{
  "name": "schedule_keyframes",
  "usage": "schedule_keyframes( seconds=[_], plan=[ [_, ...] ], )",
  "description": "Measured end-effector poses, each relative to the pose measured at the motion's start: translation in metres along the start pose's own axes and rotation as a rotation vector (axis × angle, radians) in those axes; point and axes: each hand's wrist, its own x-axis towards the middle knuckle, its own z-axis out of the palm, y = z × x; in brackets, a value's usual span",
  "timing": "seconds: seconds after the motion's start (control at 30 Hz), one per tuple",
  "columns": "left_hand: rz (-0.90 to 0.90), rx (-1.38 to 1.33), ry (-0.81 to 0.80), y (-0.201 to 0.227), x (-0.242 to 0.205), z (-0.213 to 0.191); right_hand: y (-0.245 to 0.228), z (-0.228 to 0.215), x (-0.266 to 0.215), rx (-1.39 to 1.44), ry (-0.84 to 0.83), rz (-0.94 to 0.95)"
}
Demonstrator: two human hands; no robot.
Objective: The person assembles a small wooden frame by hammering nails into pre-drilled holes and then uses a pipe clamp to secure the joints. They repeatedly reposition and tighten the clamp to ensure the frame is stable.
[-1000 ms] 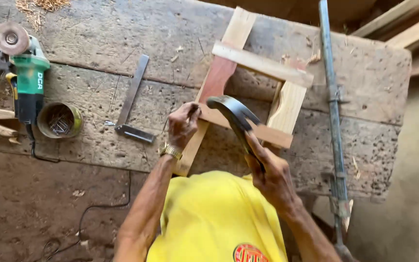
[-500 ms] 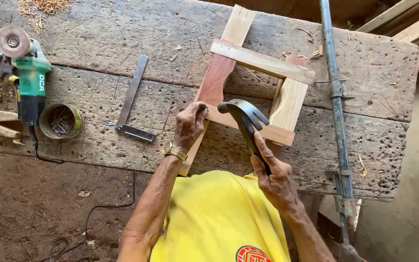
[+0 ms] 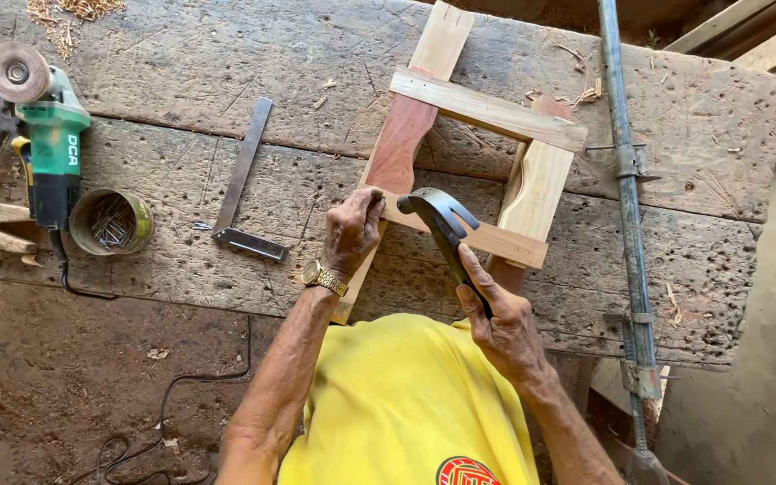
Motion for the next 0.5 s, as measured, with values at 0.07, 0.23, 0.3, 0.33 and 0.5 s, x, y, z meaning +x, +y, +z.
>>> schedule_keyframes(
  seconds=[0.07, 0.23, 0.3, 0.33, 0.5],
  plan=[
    [0.001, 0.011, 0.007, -0.003, -0.002, 0.004, -0.001, 0.001, 0.003, -0.019, -0.007, 0.0],
    [0.037, 0.095, 0.015, 0.002, -0.001, 0.007, -0.015, -0.007, 0.007, -0.036, 0.028, -0.174],
    [0.067, 0.18, -0.039, 0.015, 0.003, -0.002, -0.008, -0.014, -0.004, -0.151, -0.015, -0.331],
    [0.063, 0.178, -0.043, 0.012, 0.002, 0.001, -0.03, -0.023, -0.002, -0.151, -0.017, -0.326],
    [0.101, 0.194, -0.044, 0.0, -0.003, 0.008, -0.025, -0.011, 0.019, -0.413, -0.011, -0.393]
  ],
)
